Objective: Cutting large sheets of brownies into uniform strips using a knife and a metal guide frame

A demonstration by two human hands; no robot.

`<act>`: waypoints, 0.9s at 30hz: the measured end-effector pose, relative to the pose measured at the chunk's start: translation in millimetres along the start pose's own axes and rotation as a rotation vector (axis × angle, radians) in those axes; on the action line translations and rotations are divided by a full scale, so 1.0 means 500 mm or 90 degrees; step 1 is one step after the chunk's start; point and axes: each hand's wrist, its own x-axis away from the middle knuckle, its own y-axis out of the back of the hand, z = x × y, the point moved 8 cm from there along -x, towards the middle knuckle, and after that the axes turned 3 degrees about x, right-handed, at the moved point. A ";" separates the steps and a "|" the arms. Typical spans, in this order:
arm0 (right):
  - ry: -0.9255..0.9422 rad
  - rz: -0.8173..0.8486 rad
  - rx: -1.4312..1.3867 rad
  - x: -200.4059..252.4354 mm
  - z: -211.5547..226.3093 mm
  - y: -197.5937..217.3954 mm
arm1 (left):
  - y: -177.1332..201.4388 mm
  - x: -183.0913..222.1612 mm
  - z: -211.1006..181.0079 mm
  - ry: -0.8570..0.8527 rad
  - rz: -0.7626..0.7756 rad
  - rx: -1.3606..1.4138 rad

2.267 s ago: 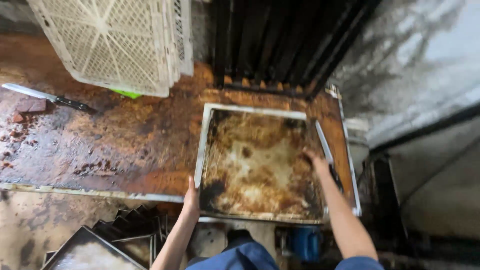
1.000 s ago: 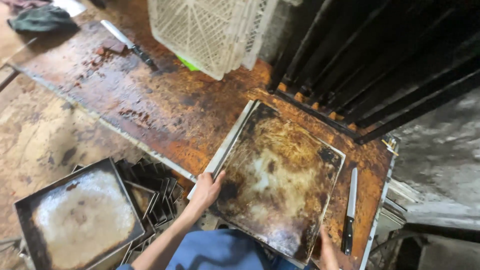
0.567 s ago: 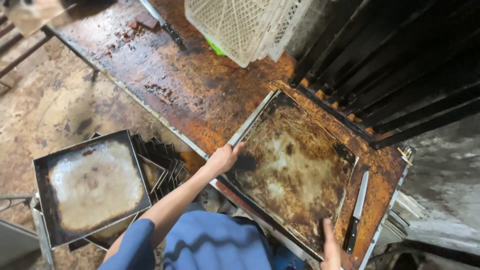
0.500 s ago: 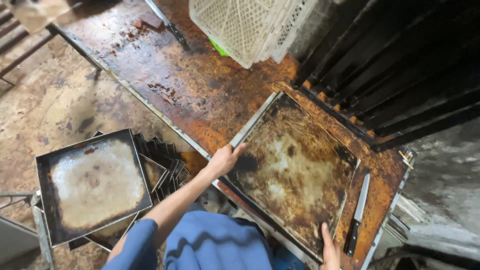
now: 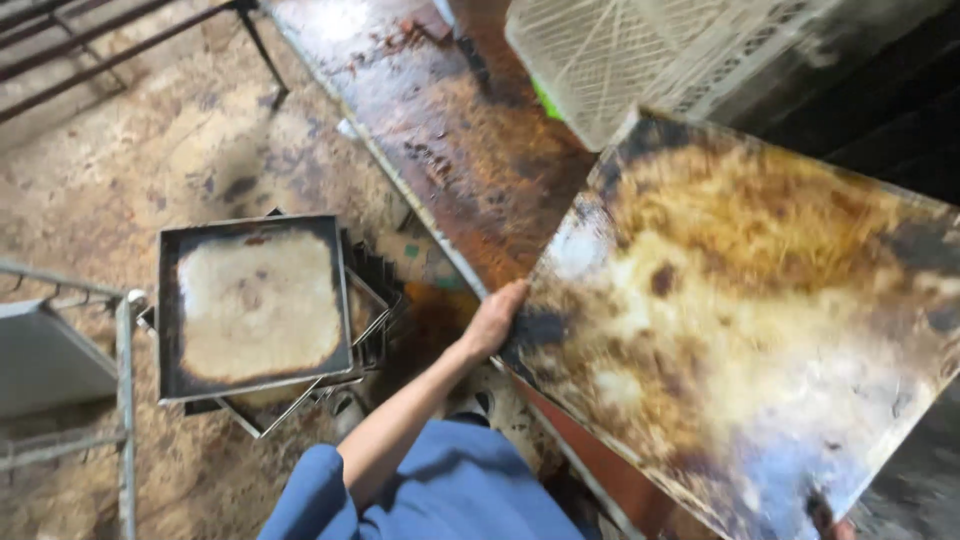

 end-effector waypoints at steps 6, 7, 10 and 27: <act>0.147 0.000 -0.141 0.112 0.227 -0.523 | 0.401 0.190 0.119 0.020 -0.227 0.041; 0.158 0.041 -0.104 0.141 0.285 -0.624 | 0.471 0.236 0.146 0.036 -0.270 0.039; 0.222 0.165 -0.028 0.211 0.448 -0.887 | 0.659 0.322 0.240 0.088 -0.315 0.009; 0.726 0.576 0.589 0.654 -0.053 -1.947 | 0.848 1.154 0.605 0.553 -0.658 0.097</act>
